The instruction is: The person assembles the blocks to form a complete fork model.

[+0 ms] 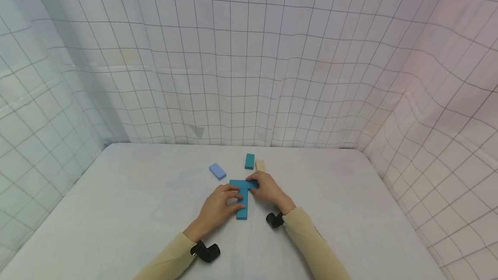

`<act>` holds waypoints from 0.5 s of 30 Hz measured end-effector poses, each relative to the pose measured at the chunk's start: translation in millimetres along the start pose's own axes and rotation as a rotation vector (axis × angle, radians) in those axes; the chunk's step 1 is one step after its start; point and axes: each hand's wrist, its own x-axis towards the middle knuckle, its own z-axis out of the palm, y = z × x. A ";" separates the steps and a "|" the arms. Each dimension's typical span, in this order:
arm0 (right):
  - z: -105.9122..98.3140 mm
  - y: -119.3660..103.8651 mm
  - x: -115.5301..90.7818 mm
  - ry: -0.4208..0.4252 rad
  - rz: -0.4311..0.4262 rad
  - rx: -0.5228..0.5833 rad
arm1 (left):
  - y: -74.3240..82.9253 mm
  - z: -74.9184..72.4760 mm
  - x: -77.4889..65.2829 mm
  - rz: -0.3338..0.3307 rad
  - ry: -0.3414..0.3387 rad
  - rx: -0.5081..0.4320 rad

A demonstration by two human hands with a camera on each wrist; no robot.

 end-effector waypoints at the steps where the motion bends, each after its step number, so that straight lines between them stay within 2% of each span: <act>1: 0.1 0.1 0.1 0.000 0.001 0.001 | -0.3 -1.0 0.8 0.011 -0.012 0.017; 10: 1.2 0.6 1.9 -0.010 0.011 -0.012 | -5.8 -13.4 2.6 0.060 -0.171 0.108; 15: 0.7 1.0 1.6 -0.010 0.006 -0.009 | -16.1 -14.0 0.5 0.076 -0.217 0.052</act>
